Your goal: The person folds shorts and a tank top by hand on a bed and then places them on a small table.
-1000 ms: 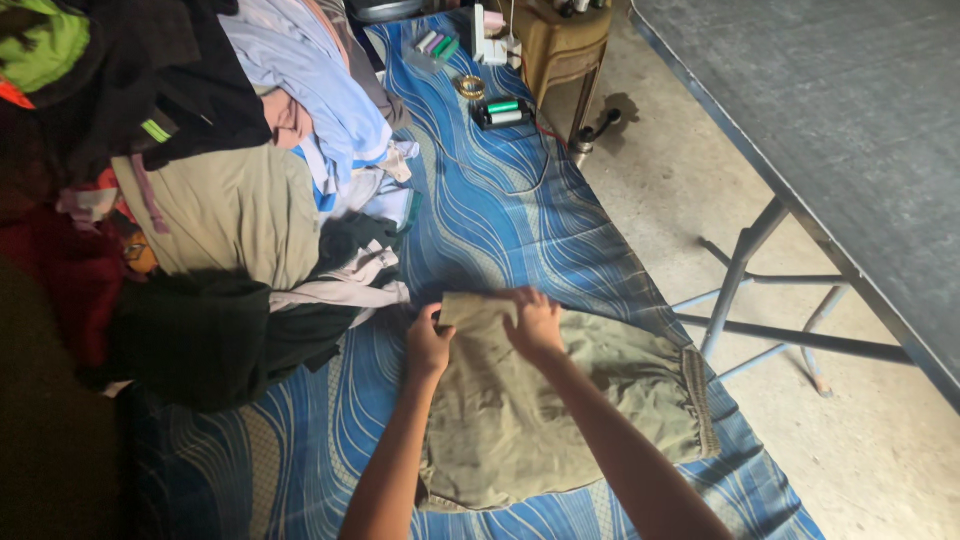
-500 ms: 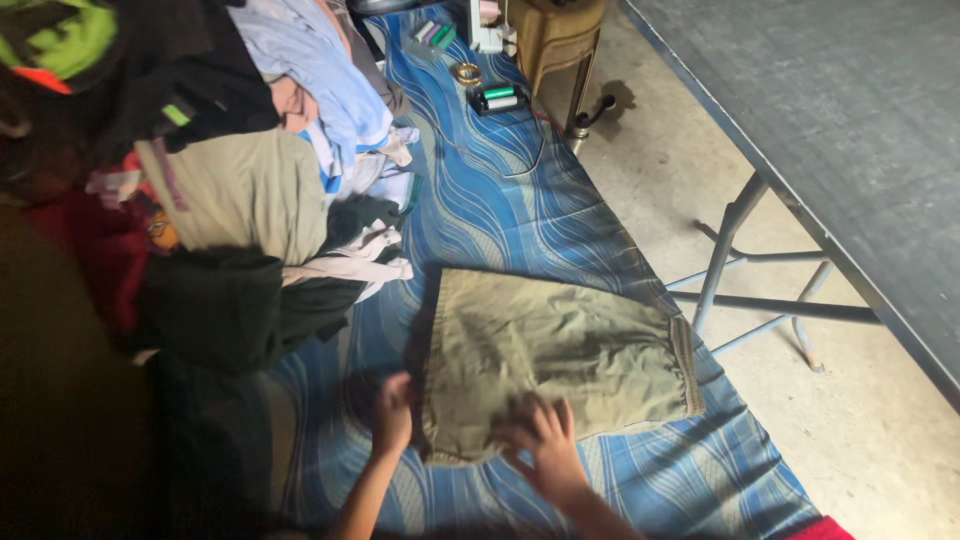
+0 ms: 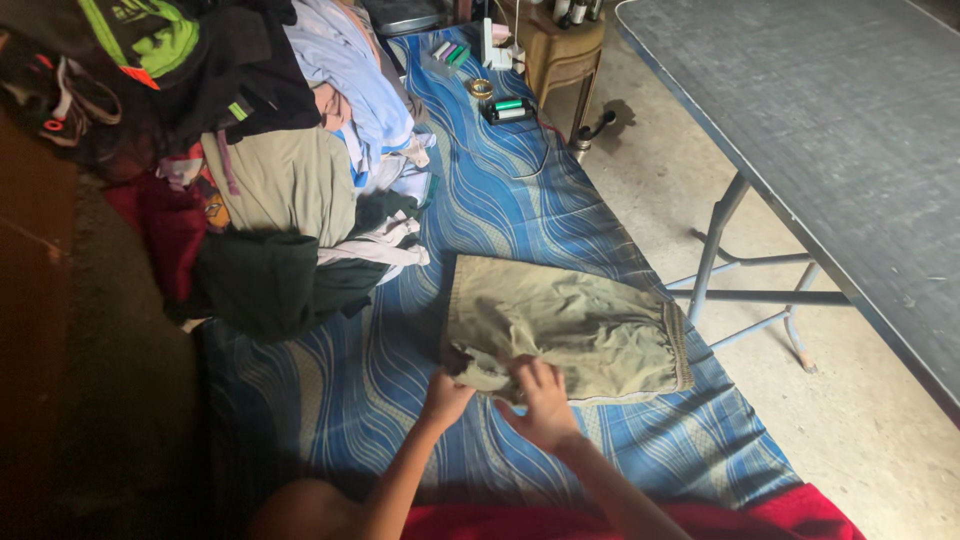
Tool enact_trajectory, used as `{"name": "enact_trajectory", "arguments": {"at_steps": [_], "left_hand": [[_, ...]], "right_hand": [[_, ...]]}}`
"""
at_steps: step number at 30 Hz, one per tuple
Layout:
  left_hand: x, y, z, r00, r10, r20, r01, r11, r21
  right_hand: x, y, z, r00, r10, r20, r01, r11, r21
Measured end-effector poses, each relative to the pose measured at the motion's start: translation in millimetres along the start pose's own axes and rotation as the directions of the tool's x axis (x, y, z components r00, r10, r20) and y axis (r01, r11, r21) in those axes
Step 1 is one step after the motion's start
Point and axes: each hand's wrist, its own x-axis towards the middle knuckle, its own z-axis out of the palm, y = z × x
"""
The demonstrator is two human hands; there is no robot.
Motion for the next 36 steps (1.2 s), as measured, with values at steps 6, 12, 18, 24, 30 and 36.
{"name": "enact_trajectory", "arguments": {"at_steps": [6,12,18,24,30,36], "left_hand": [[-18.8,32.4,-3.9,0.976,-0.214,0.046,0.217,0.974,-0.058],[-46.0,109.6,-33.1,0.964,-0.261,-0.052,0.244,0.944,-0.222],[-15.2,113.9,-26.5,0.816,-0.576,0.049,0.572,0.792,-0.216],[-19.4,79.1,-29.0,0.911,-0.411,-0.043,0.41,0.912,-0.017],[-22.4,57.6,-24.3,0.925,-0.37,-0.085,0.372,0.928,0.018],[-31.8,-9.1,-0.7,0.789,-0.582,-0.2,0.513,0.801,-0.309]], "right_hand": [[23.4,7.0,11.1,0.997,-0.071,0.033,0.076,0.979,-0.191],[32.9,16.9,0.7,0.982,-0.158,-0.105,0.136,0.973,-0.184],[12.9,-18.8,13.7,0.974,-0.222,-0.032,0.219,0.971,-0.092],[-44.0,-1.9,18.2,0.963,-0.267,-0.041,0.262,0.96,-0.103],[-83.8,26.1,31.5,0.991,0.006,0.131,0.035,0.951,-0.307],[-79.1,40.4,51.3,0.949,0.207,0.238,-0.047,0.839,-0.542]]}}
